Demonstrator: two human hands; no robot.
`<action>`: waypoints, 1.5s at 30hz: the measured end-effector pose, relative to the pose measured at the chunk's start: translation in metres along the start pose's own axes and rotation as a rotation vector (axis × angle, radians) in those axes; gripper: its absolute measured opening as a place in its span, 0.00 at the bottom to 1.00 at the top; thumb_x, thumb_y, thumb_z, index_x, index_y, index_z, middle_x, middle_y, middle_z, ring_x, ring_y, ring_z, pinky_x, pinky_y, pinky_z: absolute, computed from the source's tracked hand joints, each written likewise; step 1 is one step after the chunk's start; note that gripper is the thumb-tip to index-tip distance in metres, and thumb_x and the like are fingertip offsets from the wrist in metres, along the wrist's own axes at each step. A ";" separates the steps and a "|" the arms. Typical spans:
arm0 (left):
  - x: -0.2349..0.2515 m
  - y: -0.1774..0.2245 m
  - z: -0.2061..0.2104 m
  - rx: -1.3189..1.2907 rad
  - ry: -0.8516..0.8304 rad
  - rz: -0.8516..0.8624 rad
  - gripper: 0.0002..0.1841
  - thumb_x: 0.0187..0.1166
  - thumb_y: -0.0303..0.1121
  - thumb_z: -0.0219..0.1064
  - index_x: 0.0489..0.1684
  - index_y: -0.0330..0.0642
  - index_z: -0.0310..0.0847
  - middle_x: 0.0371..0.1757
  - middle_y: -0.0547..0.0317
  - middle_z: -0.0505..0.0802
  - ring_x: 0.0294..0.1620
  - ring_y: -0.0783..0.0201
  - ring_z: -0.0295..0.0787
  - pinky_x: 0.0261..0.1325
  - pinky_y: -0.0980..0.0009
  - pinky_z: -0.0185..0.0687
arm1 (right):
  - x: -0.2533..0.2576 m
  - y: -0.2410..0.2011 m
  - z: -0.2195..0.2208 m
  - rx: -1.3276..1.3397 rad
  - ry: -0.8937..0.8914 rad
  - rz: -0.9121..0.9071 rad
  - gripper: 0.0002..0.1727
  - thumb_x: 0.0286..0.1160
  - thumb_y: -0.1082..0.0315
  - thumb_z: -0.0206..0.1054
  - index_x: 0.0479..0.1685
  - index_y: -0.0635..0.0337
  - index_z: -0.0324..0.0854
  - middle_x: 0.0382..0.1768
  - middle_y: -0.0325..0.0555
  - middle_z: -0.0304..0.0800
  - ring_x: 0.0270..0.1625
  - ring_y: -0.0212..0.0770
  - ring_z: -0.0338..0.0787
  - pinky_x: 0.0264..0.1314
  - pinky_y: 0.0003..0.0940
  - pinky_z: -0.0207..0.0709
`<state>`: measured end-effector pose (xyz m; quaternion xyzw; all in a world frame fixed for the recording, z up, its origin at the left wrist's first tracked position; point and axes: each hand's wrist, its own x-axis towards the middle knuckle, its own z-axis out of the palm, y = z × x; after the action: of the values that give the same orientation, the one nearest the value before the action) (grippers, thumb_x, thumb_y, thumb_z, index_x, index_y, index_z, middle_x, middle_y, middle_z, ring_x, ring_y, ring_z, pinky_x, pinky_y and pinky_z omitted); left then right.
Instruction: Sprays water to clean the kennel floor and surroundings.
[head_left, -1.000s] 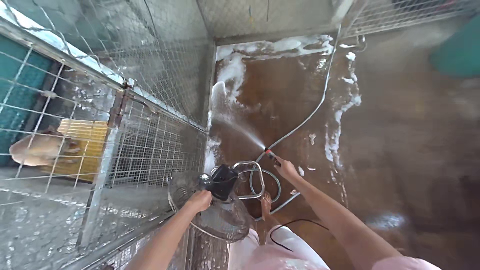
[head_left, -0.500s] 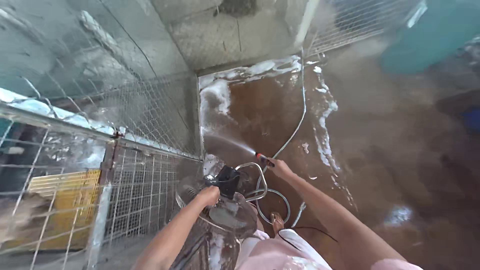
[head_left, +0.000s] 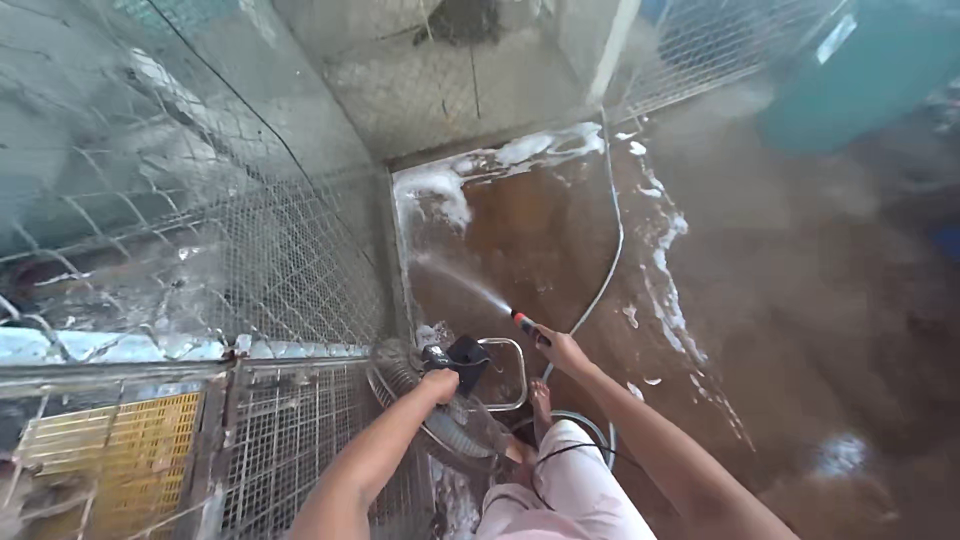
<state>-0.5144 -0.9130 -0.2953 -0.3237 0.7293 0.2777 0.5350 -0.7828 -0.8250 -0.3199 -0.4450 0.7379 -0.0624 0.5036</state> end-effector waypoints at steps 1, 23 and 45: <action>0.005 -0.005 -0.009 0.003 -0.002 -0.006 0.13 0.80 0.26 0.64 0.57 0.27 0.83 0.66 0.31 0.87 0.71 0.33 0.82 0.68 0.32 0.75 | 0.007 -0.004 -0.005 0.008 0.015 -0.003 0.32 0.89 0.64 0.59 0.93 0.50 0.61 0.69 0.66 0.85 0.73 0.65 0.85 0.78 0.62 0.72; 0.145 -0.112 -0.146 0.192 -0.024 -0.053 0.17 0.87 0.24 0.53 0.67 0.34 0.82 0.72 0.40 0.87 0.76 0.40 0.80 0.77 0.40 0.70 | 0.118 0.069 -0.076 0.159 0.165 0.394 0.31 0.90 0.65 0.57 0.93 0.46 0.61 0.65 0.66 0.88 0.67 0.67 0.88 0.72 0.65 0.76; 0.207 -0.186 -0.191 0.829 -0.189 -0.008 0.16 0.86 0.29 0.57 0.66 0.37 0.84 0.71 0.41 0.88 0.74 0.38 0.82 0.73 0.38 0.74 | -0.067 0.021 0.139 0.609 0.158 0.935 0.32 0.89 0.64 0.60 0.92 0.50 0.62 0.68 0.69 0.86 0.71 0.68 0.85 0.77 0.64 0.72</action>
<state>-0.5309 -1.2107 -0.4529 -0.0572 0.7258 -0.0128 0.6854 -0.6784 -0.7146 -0.3524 0.1009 0.8407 -0.0757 0.5266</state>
